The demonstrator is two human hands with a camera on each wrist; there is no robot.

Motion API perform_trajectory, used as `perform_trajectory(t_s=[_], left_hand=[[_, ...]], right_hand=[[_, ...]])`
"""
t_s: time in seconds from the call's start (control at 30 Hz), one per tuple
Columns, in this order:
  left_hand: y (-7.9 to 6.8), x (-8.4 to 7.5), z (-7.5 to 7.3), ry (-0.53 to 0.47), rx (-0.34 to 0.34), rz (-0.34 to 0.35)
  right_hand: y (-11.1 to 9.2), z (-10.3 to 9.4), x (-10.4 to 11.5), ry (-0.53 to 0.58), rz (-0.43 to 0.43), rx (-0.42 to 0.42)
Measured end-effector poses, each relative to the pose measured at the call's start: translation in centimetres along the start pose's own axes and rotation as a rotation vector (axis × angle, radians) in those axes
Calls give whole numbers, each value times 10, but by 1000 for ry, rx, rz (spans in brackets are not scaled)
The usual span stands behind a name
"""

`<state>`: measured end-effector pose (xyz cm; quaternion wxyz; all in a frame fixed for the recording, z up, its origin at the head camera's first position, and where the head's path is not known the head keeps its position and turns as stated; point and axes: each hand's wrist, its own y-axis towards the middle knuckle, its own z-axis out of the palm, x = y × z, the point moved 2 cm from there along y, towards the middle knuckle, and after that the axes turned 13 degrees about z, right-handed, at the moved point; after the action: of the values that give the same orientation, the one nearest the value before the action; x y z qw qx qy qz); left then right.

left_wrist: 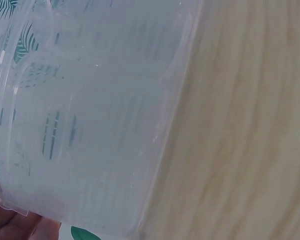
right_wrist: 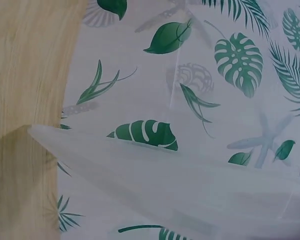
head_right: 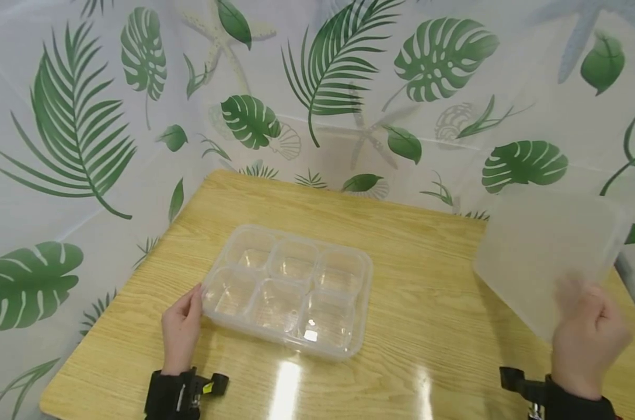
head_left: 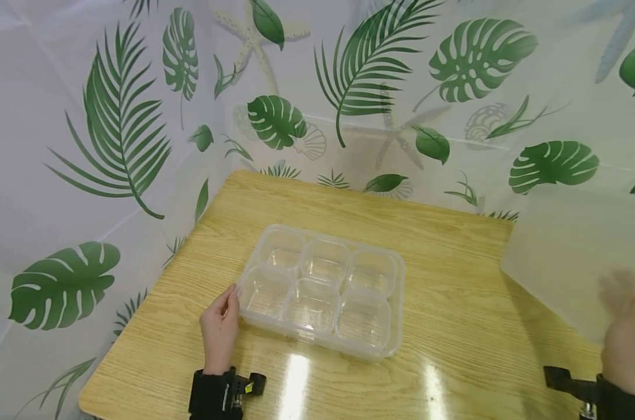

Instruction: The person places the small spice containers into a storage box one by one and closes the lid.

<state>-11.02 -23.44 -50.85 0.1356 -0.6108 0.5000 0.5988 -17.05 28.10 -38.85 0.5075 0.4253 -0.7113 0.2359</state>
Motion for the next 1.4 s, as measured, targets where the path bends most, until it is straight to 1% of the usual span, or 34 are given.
perform_trajectory(t_s=[0.03, 0.07, 0.1, 0.13, 0.17, 0.2, 0.23, 0.27, 0.3, 0.37, 0.43, 0.5, 0.53, 0.6, 0.67, 0.7, 0.77, 0.83, 0.97, 1.1, 1.2, 1.27, 1.33, 1.4], left_hand=[[0, 0, 0, -2, 2, -1], [0, 0, 0, -4, 5, -3], [0, 0, 0, -5, 8, -7], [0, -1, 0, -7, 11, -10], [0, -1, -1, -8, 17, -14], [0, -2, -1, -6, 24, -18], [1, -2, -1, -4, 31, -20], [1, -3, -2, -5, 41, -23], [2, -4, -3, -2, 54, -25], [3, -5, -4, 2, 82, -30], [4, -5, -5, 2, 110, -34], [6, -8, -7, 17, 118, -19], [6, -10, -8, 28, 109, -2], [9, -18, -11, 43, 68, 52], [14, -30, -14, 51, 3, 125], [17, -38, -14, 45, -29, 165], [23, -53, -15, 8, -71, 239], [30, -70, -13, -34, -79, 302], [39, -100, -1, -109, -30, 392], [45, -116, 15, -153, 40, 441], [47, -121, 26, -177, 95, 434], [47, -122, 32, -198, 131, 411], [46, -122, 38, -218, 163, 384], [44, -121, 42, -236, 177, 363]], right_hand=[[0, -2, -6, 10, -14, 64], [1, -4, -13, 17, -48, 137], [3, -6, -20, 92, -32, 159], [5, -7, -26, 163, 15, 171], [7, -6, -30, 178, 98, 118], [10, -3, -35, 346, 182, 50], [13, -3, -40, 415, 230, 30], [14, -2, -43, 568, 299, -12], [15, -1, -45, 720, 363, -81], [15, -1, -45, 880, 462, -99], [8, -2, -39, 1019, 531, -106], [1, -3, -33, 1144, 561, -81], [-2, -2, -30, 1208, 559, -61], [-9, 0, -23, 1304, 521, -32], [-15, 3, -18, 1367, 469, -7], [-18, 5, -16, 1401, 440, 19], [-26, 9, -8, 1423, 404, 47], [-35, 13, -2, 1444, 383, 94], [-53, 22, 8, 1489, 367, 269], [-75, 33, 17, 1545, 287, 534], [-90, 41, 25, 1577, 182, 772], [-99, 45, 30, 1560, 120, 905], [-106, 49, 34, 1538, 67, 994], [-112, 51, 37, 1519, 44, 1037]])
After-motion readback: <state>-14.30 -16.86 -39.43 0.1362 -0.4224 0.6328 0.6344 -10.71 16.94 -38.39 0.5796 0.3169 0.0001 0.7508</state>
